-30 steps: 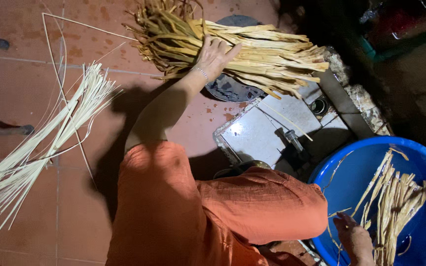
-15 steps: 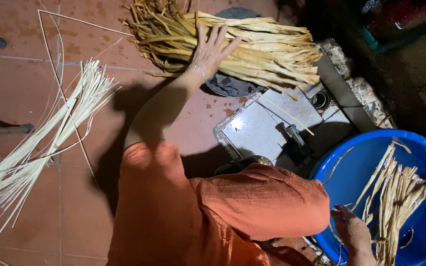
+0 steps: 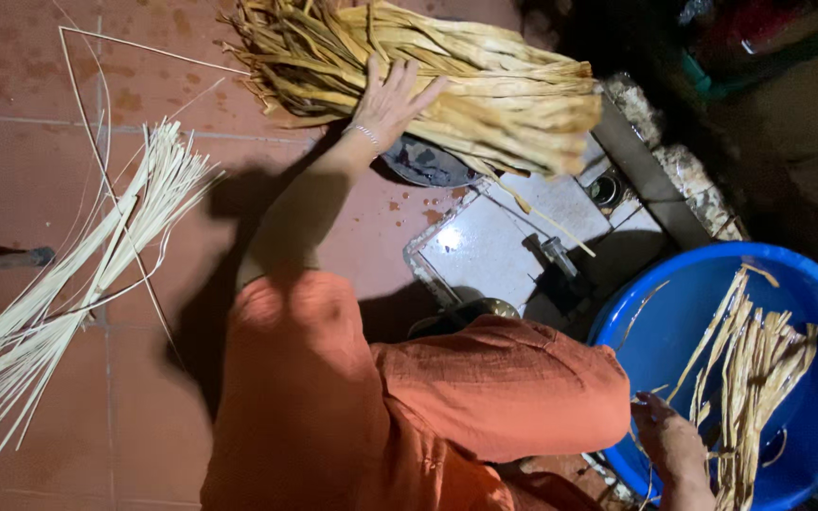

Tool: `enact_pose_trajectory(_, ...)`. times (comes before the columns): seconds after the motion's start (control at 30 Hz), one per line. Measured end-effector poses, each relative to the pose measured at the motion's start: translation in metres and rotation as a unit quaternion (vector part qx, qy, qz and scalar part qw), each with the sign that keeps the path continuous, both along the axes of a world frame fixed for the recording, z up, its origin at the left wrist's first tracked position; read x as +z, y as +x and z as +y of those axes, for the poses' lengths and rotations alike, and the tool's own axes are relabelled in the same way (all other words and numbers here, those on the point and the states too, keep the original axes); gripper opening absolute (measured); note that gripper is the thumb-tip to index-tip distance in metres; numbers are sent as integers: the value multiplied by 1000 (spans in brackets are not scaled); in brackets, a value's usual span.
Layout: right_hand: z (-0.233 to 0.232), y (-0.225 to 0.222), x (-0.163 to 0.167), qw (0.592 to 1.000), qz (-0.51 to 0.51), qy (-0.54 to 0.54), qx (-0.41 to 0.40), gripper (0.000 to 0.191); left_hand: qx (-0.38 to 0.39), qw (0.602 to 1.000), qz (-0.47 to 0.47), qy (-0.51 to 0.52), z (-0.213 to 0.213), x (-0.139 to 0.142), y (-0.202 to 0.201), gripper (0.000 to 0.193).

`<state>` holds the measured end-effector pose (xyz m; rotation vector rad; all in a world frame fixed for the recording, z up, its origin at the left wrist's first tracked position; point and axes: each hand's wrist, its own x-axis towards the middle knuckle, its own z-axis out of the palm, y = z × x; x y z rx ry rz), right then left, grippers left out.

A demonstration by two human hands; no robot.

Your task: The person sits on the floor and processes dried plant fibers by hand. They repeatedly dip the fibers into a blue basin of water, pull them apart, and separate the strands, placing the processed material into a pile on the floor.

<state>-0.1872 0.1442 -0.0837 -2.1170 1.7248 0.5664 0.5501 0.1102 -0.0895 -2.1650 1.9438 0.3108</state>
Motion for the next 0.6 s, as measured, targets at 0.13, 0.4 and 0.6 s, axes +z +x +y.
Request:
enact_pose_trajectory(0.13,0,3,-4,999,50,17,4,39,-27,999,-28,-26,21,5,-12,121)
enact_pose_trajectory(0.4,1,25,10,996,84,26,9,40,-80,985,59,-143,4,-23,-43,112)
enact_pose_trajectory(0.6,12,10,10,997,54,46,-19,42,-141,953,-117,-240,-2,-61,-72,95)
